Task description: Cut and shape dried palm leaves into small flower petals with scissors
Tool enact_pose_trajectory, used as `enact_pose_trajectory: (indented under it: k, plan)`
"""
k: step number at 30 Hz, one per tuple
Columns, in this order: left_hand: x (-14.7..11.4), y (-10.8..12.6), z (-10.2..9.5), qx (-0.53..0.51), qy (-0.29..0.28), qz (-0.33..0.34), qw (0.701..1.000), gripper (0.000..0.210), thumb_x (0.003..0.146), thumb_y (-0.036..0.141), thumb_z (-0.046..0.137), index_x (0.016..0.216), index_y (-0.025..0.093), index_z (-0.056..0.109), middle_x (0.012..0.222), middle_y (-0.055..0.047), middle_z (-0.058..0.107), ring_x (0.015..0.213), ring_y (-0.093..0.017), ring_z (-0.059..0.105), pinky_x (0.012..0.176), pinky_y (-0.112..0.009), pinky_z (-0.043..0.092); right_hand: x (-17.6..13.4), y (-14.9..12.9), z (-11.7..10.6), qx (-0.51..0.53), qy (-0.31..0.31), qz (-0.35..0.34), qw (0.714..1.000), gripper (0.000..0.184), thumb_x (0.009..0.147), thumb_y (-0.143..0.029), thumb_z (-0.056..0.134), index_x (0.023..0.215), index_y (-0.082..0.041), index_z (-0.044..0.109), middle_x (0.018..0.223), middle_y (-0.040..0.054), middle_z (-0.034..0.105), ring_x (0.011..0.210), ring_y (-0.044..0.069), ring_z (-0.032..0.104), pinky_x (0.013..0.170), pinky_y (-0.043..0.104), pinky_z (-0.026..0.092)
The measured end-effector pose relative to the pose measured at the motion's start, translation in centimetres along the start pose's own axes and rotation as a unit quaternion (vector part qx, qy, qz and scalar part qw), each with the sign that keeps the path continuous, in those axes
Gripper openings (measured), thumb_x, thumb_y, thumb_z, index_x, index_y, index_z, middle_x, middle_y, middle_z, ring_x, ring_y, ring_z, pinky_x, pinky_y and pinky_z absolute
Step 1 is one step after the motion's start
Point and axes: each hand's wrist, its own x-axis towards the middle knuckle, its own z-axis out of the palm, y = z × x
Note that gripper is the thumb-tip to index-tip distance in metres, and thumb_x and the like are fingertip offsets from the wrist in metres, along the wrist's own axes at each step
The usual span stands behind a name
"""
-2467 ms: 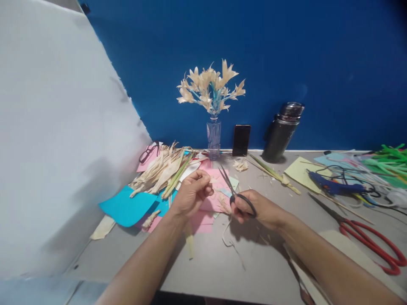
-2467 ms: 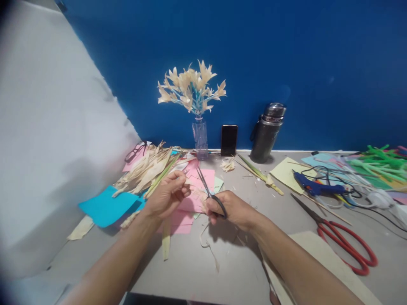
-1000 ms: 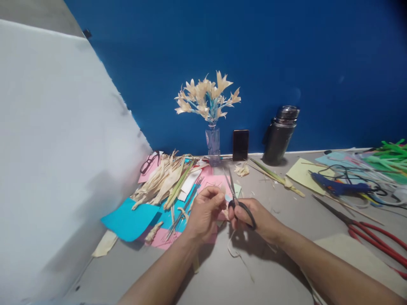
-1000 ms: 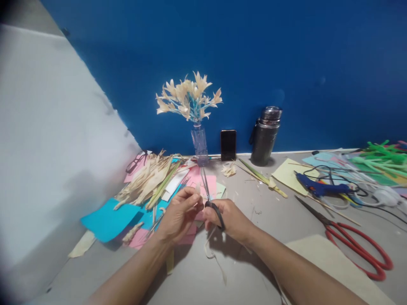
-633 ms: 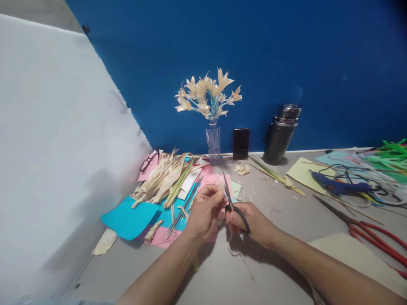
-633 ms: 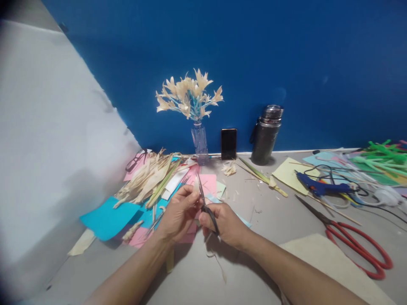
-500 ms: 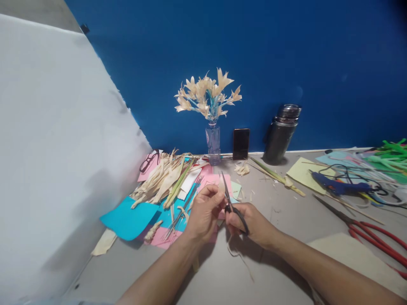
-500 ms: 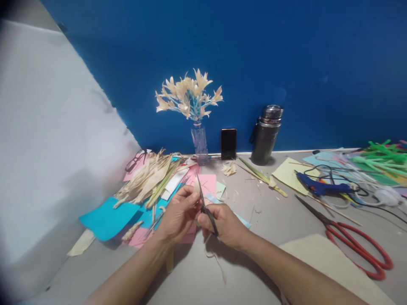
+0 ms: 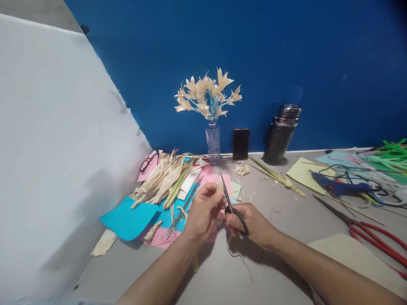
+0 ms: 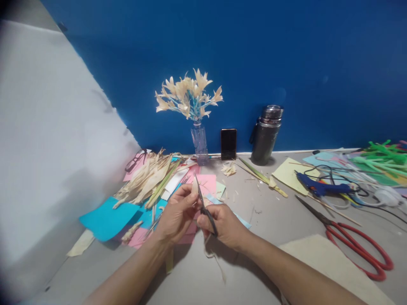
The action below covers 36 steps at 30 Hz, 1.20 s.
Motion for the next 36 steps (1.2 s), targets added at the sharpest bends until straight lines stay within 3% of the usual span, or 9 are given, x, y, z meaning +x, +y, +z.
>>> enact_pose_trajectory:
  k: [10, 28, 36]
  plan:
    - [0.1, 0.1, 0.0, -0.008, 0.009, 0.0, 1.0, 0.03, 0.062, 0.023, 0.085, 0.079, 0.016, 0.06, 0.068, 0.004, 0.056, 0.058, -0.007, 0.054, 0.057, -0.02, 0.043, -0.1, -0.1, 0.1, 0.001, 0.001, 0.007, 1.0, 0.052, 0.077, -0.064, 0.064, 0.057, -0.017, 0.052, 0.052, -0.0011, 0.052, 0.049, 0.01, 0.043, 0.05, 0.025, 0.03]
    - [0.3, 0.2, -0.7, -0.001, -0.017, -0.009, 1.0, 0.026, 0.067, 0.024, 0.082, 0.082, 0.015, 0.062, 0.07, 0.003, 0.055, 0.06, -0.007, 0.053, 0.06, -0.02, 0.043, -0.3, -0.5, 0.1, -0.004, 0.018, 0.027, 0.999, 0.052, 0.076, -0.065, 0.063, 0.055, -0.019, 0.049, 0.048, -0.0024, 0.048, 0.046, 0.01, 0.039, 0.048, 0.026, 0.029]
    - [0.5, 0.6, -1.2, -0.011, -0.07, -0.037, 0.997, 0.021, 0.072, 0.024, 0.078, 0.076, 0.015, 0.06, 0.066, 0.001, 0.056, 0.061, -0.008, 0.052, 0.062, -0.02, 0.043, -0.5, -1.4, 0.3, -0.017, 0.031, 0.053, 0.998, 0.055, 0.074, -0.067, 0.063, 0.052, -0.019, 0.048, 0.044, -0.0014, 0.048, 0.044, 0.009, 0.036, 0.047, 0.026, 0.028]
